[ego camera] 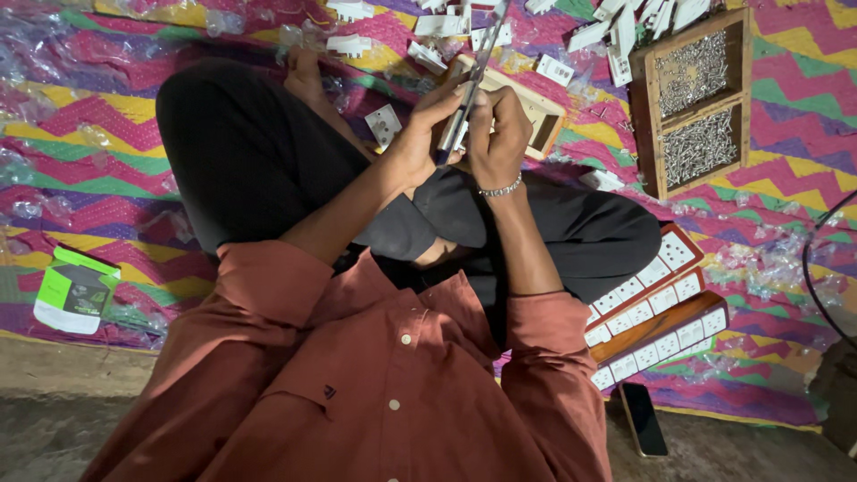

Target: The person sits on a colorful mat and assembles small white plastic electrical components using a blue plastic jig and a screwdriver. They repeatedly pick up components, align them in the jig, and tighten screws, then place the assembled units aside.

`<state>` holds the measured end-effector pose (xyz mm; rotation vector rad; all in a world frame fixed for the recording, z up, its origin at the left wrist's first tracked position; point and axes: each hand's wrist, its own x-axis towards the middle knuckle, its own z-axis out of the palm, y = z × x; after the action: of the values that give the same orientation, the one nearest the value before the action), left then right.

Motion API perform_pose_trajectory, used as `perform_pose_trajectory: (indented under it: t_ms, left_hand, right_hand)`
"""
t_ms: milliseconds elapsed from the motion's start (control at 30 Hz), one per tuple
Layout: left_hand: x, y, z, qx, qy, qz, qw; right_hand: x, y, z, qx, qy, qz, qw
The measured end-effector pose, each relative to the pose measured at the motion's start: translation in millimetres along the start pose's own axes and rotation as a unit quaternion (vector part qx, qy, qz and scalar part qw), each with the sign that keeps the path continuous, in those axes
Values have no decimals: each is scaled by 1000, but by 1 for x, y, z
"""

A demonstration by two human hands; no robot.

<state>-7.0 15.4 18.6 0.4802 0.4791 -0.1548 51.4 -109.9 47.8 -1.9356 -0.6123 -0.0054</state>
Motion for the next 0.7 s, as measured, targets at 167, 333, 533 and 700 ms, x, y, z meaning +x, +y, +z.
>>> perform_pose_trajectory:
  t_ms: [167,333,533,700]
  left_hand:
    - [6,3,-13,-96,-83,-61,990]
    - [2,23,-12,-146,-227,-97,958]
    - [-2,41,3,84,-223,57,969]
    - [-16,63,10,529,-101,387,748]
  right_hand:
    - [-1,10,1,68,-6,105,992]
    - [9,24,-34,80,46,143,985]
    - [35,42,-90,-186,-38,108,976]
    - [57,61,-87,-241,-73,132,959]
